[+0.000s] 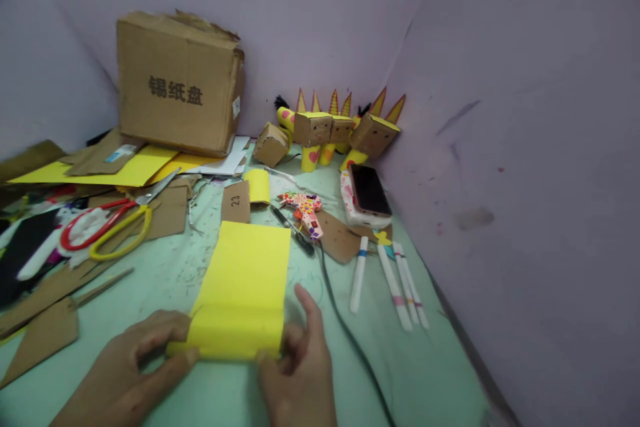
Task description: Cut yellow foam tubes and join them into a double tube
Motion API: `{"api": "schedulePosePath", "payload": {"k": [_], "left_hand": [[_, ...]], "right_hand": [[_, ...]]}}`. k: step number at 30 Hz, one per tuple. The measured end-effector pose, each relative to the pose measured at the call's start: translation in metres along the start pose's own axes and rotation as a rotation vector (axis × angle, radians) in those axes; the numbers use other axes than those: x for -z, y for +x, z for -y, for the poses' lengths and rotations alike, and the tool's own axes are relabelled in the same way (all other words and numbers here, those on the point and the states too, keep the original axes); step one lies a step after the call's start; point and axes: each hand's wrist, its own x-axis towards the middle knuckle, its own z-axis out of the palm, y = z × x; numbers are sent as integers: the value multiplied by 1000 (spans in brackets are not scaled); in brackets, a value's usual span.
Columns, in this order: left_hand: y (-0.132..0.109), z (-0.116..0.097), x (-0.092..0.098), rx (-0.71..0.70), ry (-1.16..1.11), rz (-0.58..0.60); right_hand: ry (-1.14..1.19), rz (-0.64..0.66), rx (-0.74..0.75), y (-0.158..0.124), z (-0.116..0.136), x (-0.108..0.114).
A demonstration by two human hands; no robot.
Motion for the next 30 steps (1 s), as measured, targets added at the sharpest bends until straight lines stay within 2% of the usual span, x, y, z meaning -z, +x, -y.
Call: {"api": "schedulePosePath", "payload": {"k": [5,7,8,10,13,15,19,22,25,30], "left_hand": [[-4,11,5,26,64,-7],[-6,13,7,41,111,-88],[-7,13,8,2,143,-143],[-6,7,10,-219,220,-211],[0,-8,8,-606,342,-175],[7,-16,5,-706,423,-120],[19,-22,-1,-771,498,-84],[22,-23,-1,-737,492,-47],[23,-25,-1,-685,430,-7],[28,-25,-4,-727,315,-30]], "right_hand": [[-45,-15,-8,3,-4,3],[-62,-13,-22,3,-4,3],[-69,-12,-26,3,-3,3],[-75,-9,-32,3,-2,3],[-63,-5,-44,3,0,2],[-45,2,-59,4,1,2],[-16,6,-81,4,2,2],[-1,6,-93,4,3,2],[-16,2,-100,3,4,1],[-9,8,-103,1,5,2]]}}
